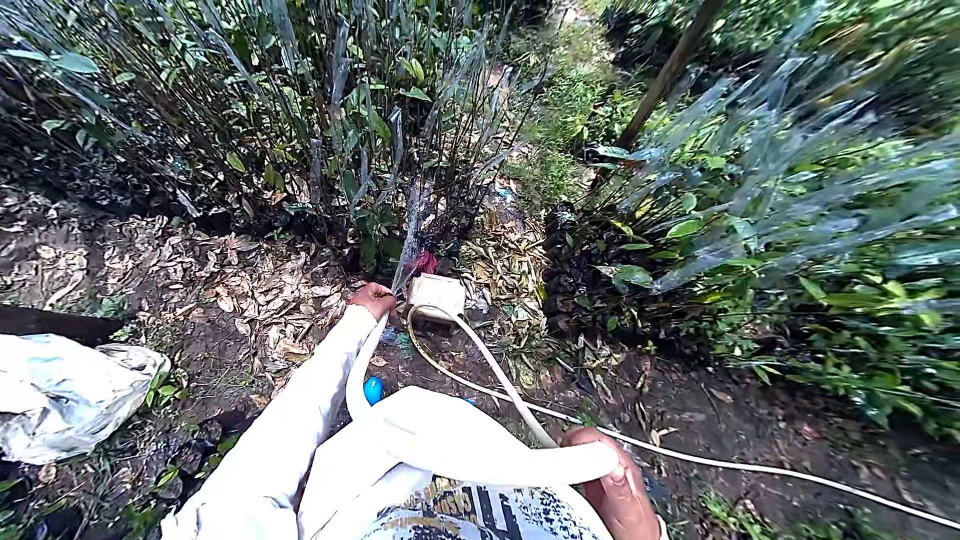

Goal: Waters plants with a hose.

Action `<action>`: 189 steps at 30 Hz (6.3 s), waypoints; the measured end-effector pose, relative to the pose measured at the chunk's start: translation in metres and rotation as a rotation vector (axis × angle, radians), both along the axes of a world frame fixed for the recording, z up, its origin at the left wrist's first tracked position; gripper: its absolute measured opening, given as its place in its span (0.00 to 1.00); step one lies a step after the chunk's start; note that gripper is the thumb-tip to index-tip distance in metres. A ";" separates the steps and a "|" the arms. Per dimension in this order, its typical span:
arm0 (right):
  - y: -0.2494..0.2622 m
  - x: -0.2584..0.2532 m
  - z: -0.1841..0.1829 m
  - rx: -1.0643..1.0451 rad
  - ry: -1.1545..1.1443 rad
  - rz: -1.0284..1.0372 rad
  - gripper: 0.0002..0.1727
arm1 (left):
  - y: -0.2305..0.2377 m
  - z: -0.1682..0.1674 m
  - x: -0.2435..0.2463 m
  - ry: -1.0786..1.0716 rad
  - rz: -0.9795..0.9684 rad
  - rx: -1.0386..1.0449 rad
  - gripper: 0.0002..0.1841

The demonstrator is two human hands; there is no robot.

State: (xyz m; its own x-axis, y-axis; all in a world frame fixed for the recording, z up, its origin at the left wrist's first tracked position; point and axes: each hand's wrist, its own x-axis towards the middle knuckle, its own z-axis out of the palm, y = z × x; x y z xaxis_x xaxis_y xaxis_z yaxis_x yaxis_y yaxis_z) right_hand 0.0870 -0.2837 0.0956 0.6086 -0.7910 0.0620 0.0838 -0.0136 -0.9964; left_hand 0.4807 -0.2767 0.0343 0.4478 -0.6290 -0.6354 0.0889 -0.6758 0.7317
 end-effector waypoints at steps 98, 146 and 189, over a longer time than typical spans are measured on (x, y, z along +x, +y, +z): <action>-0.021 0.120 0.005 0.173 -0.102 -0.084 0.20 | -0.041 0.053 0.137 -0.247 -0.129 0.191 0.15; -0.055 0.190 -0.002 0.112 0.006 -0.362 0.22 | -0.180 0.019 0.204 -0.192 -0.276 0.047 0.16; -0.086 0.089 -0.019 0.151 -0.077 0.024 0.21 | -0.071 0.063 0.130 -0.337 -0.163 0.085 0.21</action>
State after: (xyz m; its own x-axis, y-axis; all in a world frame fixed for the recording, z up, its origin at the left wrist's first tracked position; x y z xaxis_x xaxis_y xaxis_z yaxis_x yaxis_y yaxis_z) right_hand 0.1755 -0.3698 0.0766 0.6257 -0.7800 -0.0095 0.1586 0.1391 -0.9775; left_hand 0.6111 -0.3480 0.0969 0.5390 -0.6604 -0.5229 -0.2603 -0.7210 0.6422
